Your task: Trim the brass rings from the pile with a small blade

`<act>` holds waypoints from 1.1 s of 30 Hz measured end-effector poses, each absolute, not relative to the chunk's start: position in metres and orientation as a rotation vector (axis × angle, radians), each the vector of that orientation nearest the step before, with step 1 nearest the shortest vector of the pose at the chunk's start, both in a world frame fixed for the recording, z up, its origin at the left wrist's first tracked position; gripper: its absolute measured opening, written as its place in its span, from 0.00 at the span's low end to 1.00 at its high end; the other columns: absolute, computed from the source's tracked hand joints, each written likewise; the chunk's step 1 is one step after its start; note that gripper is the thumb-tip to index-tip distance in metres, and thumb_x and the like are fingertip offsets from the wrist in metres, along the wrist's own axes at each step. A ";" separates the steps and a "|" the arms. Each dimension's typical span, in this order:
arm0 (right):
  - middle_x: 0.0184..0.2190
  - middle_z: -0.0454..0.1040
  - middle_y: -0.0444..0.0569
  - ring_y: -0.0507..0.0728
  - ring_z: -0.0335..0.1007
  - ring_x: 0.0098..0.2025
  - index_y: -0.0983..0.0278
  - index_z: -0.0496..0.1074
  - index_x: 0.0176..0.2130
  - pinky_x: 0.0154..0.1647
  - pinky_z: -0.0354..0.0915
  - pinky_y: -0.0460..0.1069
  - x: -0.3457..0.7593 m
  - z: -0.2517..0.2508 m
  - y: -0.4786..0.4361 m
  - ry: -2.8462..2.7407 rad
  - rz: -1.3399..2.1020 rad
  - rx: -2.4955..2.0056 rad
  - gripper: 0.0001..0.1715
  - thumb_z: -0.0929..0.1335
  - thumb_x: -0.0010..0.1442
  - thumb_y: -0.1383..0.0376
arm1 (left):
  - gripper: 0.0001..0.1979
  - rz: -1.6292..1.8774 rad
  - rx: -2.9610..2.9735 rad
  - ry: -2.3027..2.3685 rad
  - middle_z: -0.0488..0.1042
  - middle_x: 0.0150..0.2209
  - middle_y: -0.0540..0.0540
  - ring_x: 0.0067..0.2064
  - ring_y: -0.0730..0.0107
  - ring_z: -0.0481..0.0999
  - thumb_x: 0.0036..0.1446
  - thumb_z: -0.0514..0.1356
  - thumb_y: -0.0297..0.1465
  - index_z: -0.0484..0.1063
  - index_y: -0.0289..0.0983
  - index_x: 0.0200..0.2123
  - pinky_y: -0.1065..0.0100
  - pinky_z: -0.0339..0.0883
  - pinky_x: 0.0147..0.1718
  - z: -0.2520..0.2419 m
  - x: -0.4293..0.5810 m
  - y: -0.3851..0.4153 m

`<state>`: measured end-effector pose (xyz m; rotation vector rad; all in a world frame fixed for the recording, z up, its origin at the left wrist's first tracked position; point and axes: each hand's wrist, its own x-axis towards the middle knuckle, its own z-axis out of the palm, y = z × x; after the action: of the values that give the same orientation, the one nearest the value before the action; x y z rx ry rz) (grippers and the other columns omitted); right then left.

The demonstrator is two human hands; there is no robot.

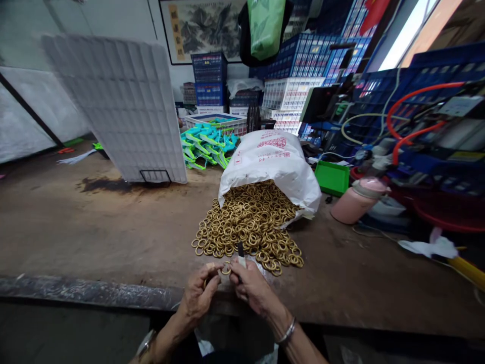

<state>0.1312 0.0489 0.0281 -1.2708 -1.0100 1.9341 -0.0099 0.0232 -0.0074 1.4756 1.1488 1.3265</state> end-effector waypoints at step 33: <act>0.20 0.64 0.42 0.51 0.58 0.23 0.62 0.60 0.24 0.25 0.52 0.44 0.130 0.000 0.043 -1.962 0.936 -1.507 0.09 0.56 0.52 0.68 | 0.15 1.072 0.644 0.993 0.62 0.20 0.56 0.15 0.85 0.55 0.48 0.58 0.43 0.60 0.37 0.27 0.80 0.45 0.12 0.004 -0.004 0.013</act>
<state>0.1301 0.0435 0.0002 -1.5070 -1.9623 0.9363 -0.0038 0.0127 0.0041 0.6437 0.9928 1.0725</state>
